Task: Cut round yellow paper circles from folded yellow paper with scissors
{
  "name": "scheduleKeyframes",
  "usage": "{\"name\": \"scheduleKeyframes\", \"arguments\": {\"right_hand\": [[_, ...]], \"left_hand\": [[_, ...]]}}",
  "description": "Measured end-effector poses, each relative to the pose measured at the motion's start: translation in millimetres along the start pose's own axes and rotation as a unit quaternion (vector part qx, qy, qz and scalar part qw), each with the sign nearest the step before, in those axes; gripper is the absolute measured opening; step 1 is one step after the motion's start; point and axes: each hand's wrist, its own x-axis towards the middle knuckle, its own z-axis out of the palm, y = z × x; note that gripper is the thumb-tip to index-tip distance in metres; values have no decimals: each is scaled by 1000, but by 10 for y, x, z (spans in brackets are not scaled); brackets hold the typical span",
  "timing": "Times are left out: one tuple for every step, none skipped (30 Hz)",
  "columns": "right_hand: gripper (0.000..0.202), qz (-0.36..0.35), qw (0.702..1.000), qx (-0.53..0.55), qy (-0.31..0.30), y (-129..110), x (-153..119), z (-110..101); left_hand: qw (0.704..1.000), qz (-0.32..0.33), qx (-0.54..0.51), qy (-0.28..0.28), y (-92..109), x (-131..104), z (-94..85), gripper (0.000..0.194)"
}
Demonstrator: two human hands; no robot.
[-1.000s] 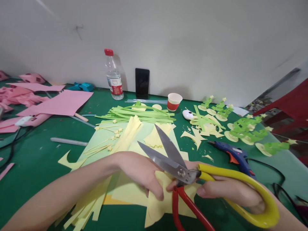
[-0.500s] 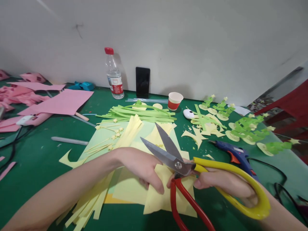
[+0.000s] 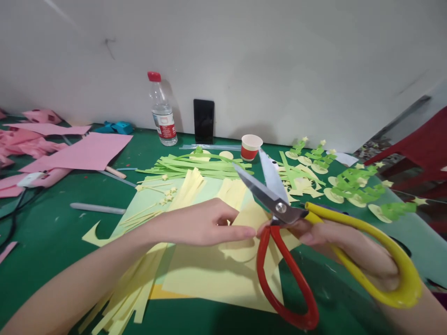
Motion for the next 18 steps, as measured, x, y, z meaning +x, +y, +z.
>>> {"name": "scheduleKeyframes", "arguments": {"right_hand": [[27,-13,1000,19,2,-5,7,-10],[26,-24,999,33,3,-9,15,-19],[26,-31,999,43,2,-12,21,-29],[26,-33,998,52,0,-14,23,-38],[27,-32,998,58,-4,-16,22,-46],[28,-30,998,62,-13,-18,18,-54],[29,-28,997,64,-24,-22,11,-60],[29,-29,997,64,-33,-26,2,-64],[28,-29,997,56,-37,-30,-5,-65],[28,-34,998,43,-42,-36,-11,-64],[27,-39,998,28,-45,-41,-14,-61],[28,-45,998,14,-48,-46,-14,-57],[28,-50,997,2,-51,-52,-10,-52],[29,-55,997,-5,-52,-56,-4,-46],[31,-56,997,-8,-51,-61,3,-41],[32,-57,997,-9,-49,-67,11,-36],[33,-60,997,-11,-48,-72,16,-33],[34,-64,997,-16,-50,-79,17,-31]], "left_hand": [[1000,-13,-2,12,11,3,21,49],[999,-22,-8,21,22,7,44,50],[999,-26,-18,29,31,11,65,50],[999,-22,-29,36,39,14,84,48],[998,-13,-40,42,46,15,97,47],[998,-4,-51,44,51,14,104,45],[997,2,-60,40,55,12,106,44],[997,5,-66,35,57,10,102,44],[997,6,-68,30,57,8,95,43],[997,3,-68,23,54,7,85,43],[998,-3,-68,15,49,9,76,43],[998,-11,-65,7,42,13,67,43],[998,-17,-62,0,33,20,61,43],[998,-20,-62,-10,24,27,57,43],[998,-17,-64,-22,14,36,55,44],[997,-9,-67,-32,6,43,54,45],[997,2,-70,-38,-1,48,52,45],[996,13,-73,-39,-8,49,48,45]]}}
